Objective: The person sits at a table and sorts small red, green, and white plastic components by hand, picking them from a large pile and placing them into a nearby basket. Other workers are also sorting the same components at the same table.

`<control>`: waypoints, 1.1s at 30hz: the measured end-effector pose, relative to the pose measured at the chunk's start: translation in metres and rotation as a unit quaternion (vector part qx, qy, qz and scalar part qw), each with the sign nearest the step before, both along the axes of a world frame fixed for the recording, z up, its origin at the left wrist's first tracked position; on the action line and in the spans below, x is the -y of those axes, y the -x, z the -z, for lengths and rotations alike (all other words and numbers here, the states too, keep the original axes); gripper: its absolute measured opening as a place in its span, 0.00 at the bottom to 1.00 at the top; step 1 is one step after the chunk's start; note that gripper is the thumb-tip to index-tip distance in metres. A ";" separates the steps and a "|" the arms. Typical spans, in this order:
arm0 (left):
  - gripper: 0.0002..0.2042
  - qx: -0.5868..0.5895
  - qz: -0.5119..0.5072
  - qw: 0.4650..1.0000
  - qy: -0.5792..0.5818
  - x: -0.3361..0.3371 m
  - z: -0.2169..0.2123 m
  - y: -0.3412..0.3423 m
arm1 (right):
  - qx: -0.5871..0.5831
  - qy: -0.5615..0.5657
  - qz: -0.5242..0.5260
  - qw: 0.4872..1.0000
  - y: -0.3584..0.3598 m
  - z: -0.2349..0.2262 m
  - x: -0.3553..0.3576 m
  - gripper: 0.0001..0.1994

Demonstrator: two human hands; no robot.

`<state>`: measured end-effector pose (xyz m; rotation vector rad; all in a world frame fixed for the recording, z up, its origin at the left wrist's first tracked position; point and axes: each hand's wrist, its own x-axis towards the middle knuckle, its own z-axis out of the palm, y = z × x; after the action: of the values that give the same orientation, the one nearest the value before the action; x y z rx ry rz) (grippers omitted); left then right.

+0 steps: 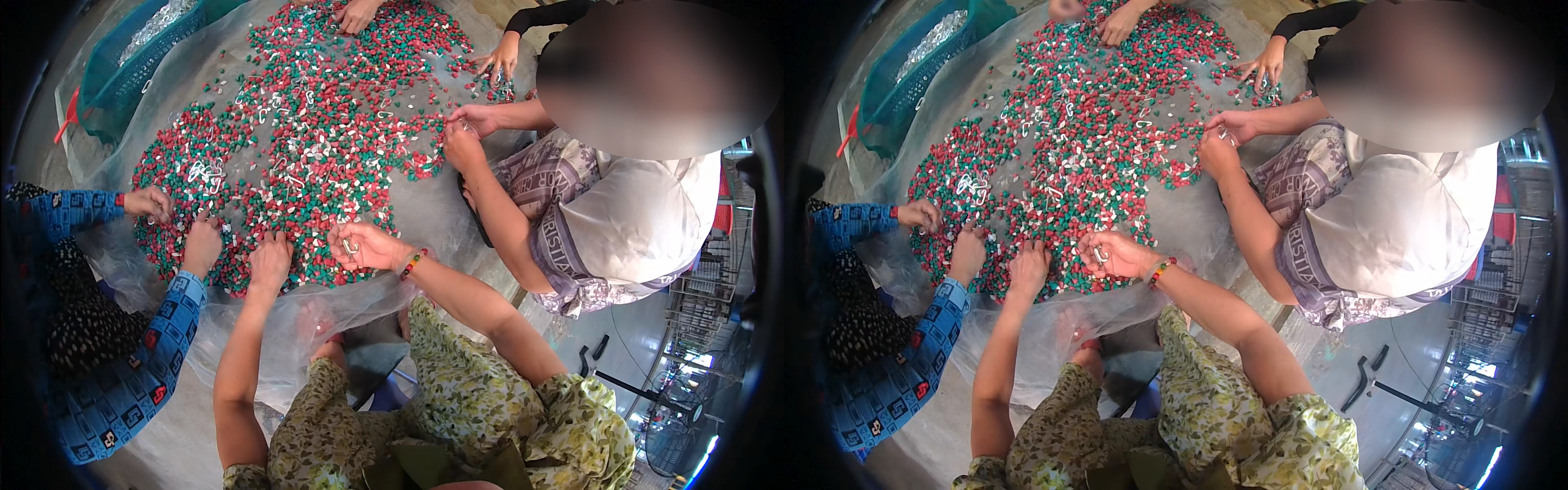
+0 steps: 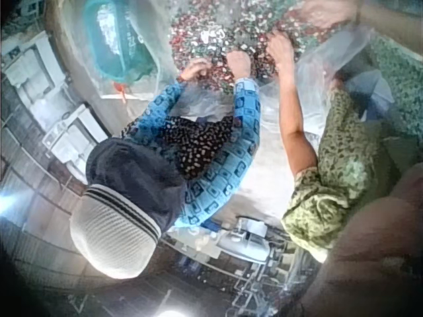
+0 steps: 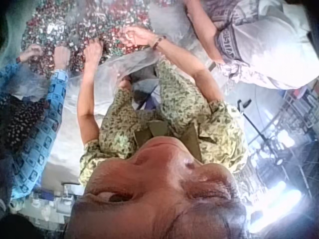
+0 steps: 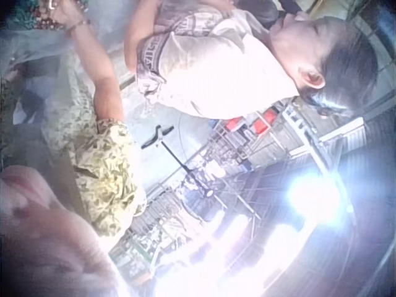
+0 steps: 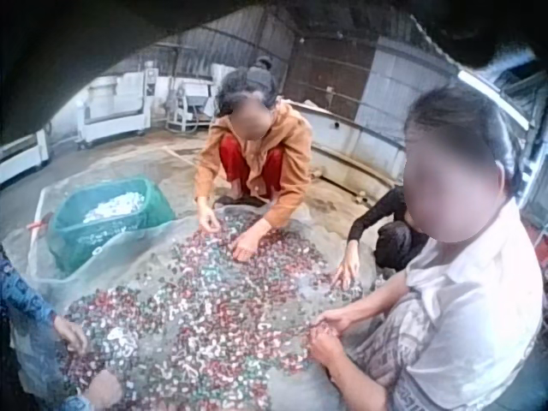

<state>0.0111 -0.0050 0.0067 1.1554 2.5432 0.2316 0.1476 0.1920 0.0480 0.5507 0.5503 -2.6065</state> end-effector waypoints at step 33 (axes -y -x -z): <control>0.15 0.784 -0.345 0.266 -0.442 -0.019 -0.015 -0.050 | -0.357 -0.842 -0.064 0.399 0.021 -0.098 0.036 0.23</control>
<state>0.0607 0.0144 0.0212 -0.4511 0.4986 1.8883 0.1270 0.1558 0.1463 -0.3092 3.1939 -0.8864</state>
